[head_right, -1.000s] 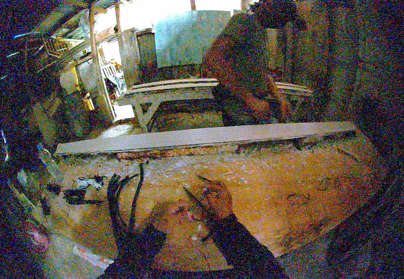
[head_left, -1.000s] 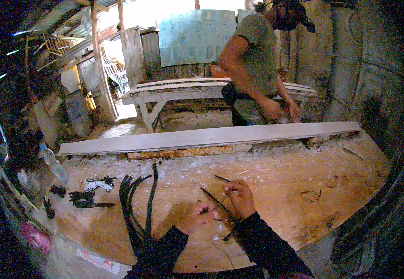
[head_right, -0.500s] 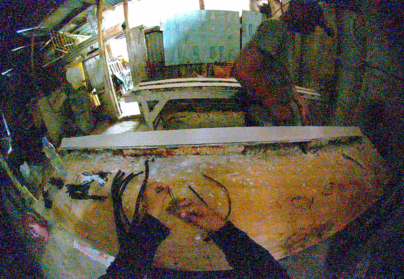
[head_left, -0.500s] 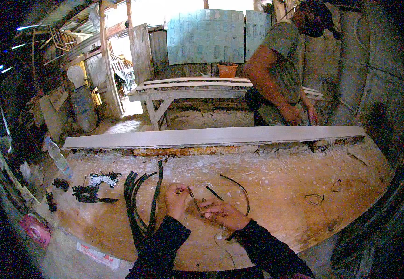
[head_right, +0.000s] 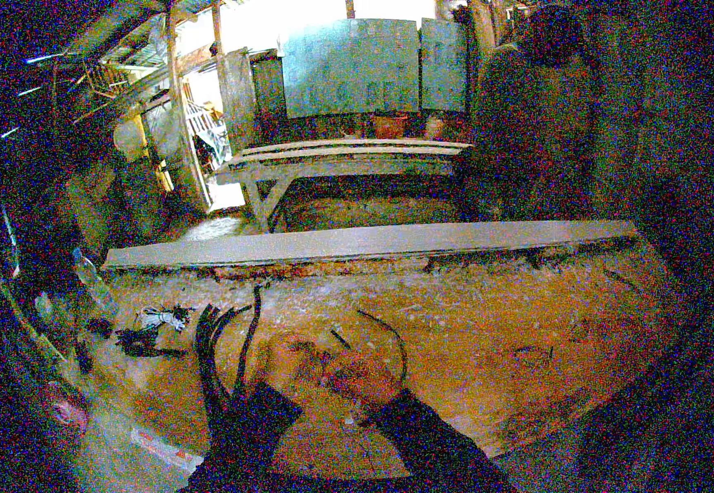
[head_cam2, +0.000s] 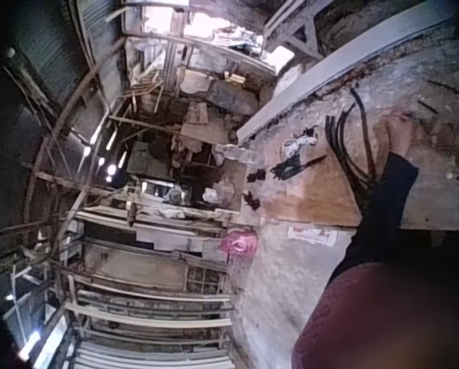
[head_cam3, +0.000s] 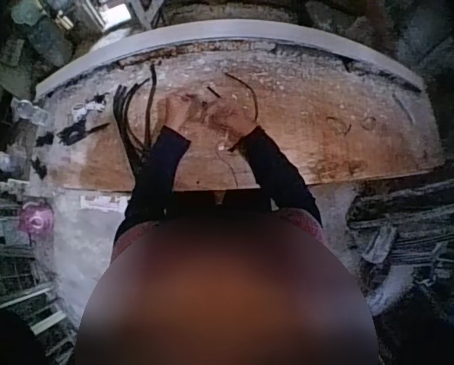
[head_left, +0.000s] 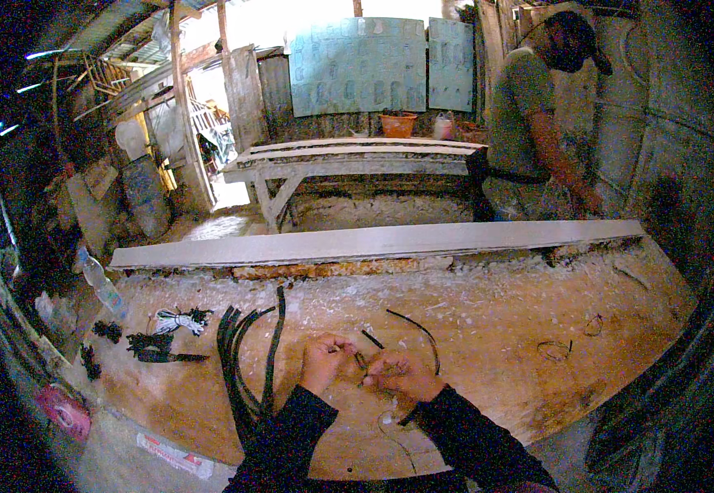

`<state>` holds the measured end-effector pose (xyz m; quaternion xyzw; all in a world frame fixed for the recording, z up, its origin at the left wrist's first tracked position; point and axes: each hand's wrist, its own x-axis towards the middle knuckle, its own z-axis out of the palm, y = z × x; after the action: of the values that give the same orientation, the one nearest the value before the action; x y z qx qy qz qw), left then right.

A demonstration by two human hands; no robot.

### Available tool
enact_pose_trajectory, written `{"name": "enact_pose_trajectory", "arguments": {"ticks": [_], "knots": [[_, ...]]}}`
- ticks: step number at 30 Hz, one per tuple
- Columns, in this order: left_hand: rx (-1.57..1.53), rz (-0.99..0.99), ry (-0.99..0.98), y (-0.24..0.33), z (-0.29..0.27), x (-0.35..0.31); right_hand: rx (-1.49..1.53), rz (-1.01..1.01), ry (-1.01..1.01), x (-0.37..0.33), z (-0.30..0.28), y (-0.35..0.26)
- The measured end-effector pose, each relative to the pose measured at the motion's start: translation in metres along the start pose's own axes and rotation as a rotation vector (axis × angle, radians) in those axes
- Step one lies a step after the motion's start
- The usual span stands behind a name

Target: The person handles multiple black cable strips on a wooden workbench, repeatedly folding, twisting, and tying them together by hand. Another person in the background moves around the workshop and occasionally touches a long white board on a separate table.

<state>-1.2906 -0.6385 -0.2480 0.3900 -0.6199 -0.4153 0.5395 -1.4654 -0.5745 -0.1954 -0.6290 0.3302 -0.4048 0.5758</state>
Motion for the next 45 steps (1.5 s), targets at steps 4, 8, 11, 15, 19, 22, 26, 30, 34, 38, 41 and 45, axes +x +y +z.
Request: {"name": "enact_pose_trajectory", "arguments": {"ticks": [4,8,11,15,19,22,26,30,34,38,41,45], "knots": [[0.095,-0.063,-0.206,0.014,0.001,-0.004,-0.032,-0.220,0.258,0.008,-0.011,0.006],[-0.040,-0.223,-0.417,0.033,0.010,-0.011,-0.202,-0.213,0.533,0.012,-0.018,0.014],[-0.226,-0.124,-0.563,0.044,0.018,-0.020,-0.169,-0.195,0.613,0.012,-0.021,0.017],[-0.302,-0.174,-0.738,0.054,0.021,-0.024,-0.103,-0.171,0.695,0.012,-0.022,0.016],[-0.294,-0.204,-0.758,0.055,0.023,-0.028,-0.091,-0.216,0.693,0.013,-0.019,0.019],[-0.293,-0.174,-0.821,0.051,0.021,-0.025,-0.116,-0.073,0.698,0.011,-0.023,0.021],[-0.207,-0.301,-0.708,0.044,0.017,-0.022,-0.256,-0.119,0.766,0.009,-0.030,0.019],[0.154,0.016,-0.334,0.037,0.011,-0.013,-0.451,-0.159,0.819,0.006,-0.035,0.008],[0.170,0.095,0.035,0.022,0.003,0.000,-0.121,-0.254,0.757,0.011,-0.021,-0.001],[0.126,0.023,0.216,0.015,-0.005,0.001,-0.206,-0.159,0.473,0.001,-0.004,-0.010],[0.225,0.053,0.329,0.016,-0.007,0.002,-0.245,-0.245,0.147,0.004,-0.001,-0.009],[0.276,-0.047,0.377,0.024,-0.005,0.002,-0.225,-0.112,-0.086,0.000,0.008,0.000]]}}
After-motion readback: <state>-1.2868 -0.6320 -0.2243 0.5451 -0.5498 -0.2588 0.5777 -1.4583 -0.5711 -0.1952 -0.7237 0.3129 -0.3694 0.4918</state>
